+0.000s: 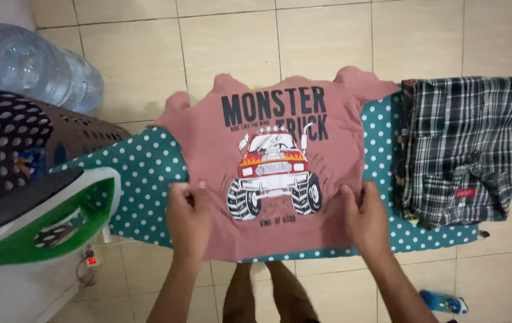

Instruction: The person irons a plaid shirt and a pink t-shirt on a polka-dotted mat laid on the floor. They use a green and white iron to smooth the garments, folding the shirt neatly after ironing.

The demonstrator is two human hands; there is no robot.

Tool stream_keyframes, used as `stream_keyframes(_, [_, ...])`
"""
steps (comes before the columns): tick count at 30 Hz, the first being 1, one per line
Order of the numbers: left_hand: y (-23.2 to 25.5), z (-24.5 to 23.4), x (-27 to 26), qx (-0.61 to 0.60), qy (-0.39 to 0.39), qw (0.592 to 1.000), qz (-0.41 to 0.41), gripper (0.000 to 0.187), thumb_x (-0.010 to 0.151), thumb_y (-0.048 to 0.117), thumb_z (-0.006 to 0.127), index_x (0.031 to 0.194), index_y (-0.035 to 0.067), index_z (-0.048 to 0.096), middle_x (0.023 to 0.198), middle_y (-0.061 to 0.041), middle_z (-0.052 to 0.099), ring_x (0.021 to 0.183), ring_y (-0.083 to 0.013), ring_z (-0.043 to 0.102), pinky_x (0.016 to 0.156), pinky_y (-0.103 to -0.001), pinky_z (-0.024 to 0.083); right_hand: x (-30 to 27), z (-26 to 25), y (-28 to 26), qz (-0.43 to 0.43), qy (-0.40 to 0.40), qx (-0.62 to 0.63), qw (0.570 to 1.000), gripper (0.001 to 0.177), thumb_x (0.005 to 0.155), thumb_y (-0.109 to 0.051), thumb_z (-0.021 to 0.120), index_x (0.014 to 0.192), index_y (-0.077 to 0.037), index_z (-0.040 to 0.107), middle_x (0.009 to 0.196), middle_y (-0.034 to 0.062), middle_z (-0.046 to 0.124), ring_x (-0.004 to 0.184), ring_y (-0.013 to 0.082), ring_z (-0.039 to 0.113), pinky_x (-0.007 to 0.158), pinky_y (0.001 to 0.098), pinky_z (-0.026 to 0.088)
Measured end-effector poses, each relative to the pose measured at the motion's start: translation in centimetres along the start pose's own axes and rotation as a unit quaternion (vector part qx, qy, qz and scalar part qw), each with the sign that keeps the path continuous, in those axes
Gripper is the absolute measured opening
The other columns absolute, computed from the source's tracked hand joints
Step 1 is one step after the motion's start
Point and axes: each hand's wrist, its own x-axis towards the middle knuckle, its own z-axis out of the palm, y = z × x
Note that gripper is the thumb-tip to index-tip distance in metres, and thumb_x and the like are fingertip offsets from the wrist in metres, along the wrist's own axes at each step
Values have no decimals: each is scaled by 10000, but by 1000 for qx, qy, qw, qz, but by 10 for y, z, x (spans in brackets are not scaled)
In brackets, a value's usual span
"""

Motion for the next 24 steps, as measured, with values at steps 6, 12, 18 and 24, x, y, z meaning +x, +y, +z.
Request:
stream_keyframes(6, [-23, -4, 12, -143, 42, 989, 15, 291, 993, 234, 713, 1038, 8, 535, 894, -37, 597, 733, -92, 543, 646, -266, 476, -1, -1, -7, 37, -19, 125, 991, 346, 960, -315, 680, 1003, 19, 600, 742, 106, 633, 646, 140, 542, 596, 356, 473])
stream_keyframes(12, [-18, -23, -22, -65, -35, 996, -40, 264, 925, 223, 734, 987, -13, 634, 801, -17, 687, 679, -65, 559, 615, -251, 464, -22, -17, 0, 73, -83, 12, 994, 429, 964, -357, 707, 906, 63, 648, 699, 160, 634, 611, 187, 538, 594, 367, 467])
stream_keyframes(18, [-30, -36, -49, -14, 13, 996, -85, 279, 933, 256, 747, 957, -4, 651, 727, -46, 640, 629, -90, 524, 581, -282, 454, -37, -26, 22, 76, -92, 92, 989, 391, 954, -365, 674, 909, 23, 664, 691, 104, 621, 628, 143, 513, 566, 351, 453])
stream_keyframes(24, [-39, -31, -60, -14, 35, 999, 20, 267, 951, 256, 716, 1000, 5, 640, 746, -23, 641, 623, -95, 563, 594, -272, 487, -51, -25, 27, 65, -88, 2, 994, 474, 964, -429, 665, 871, 35, 648, 646, 133, 602, 587, 200, 530, 575, 380, 461])
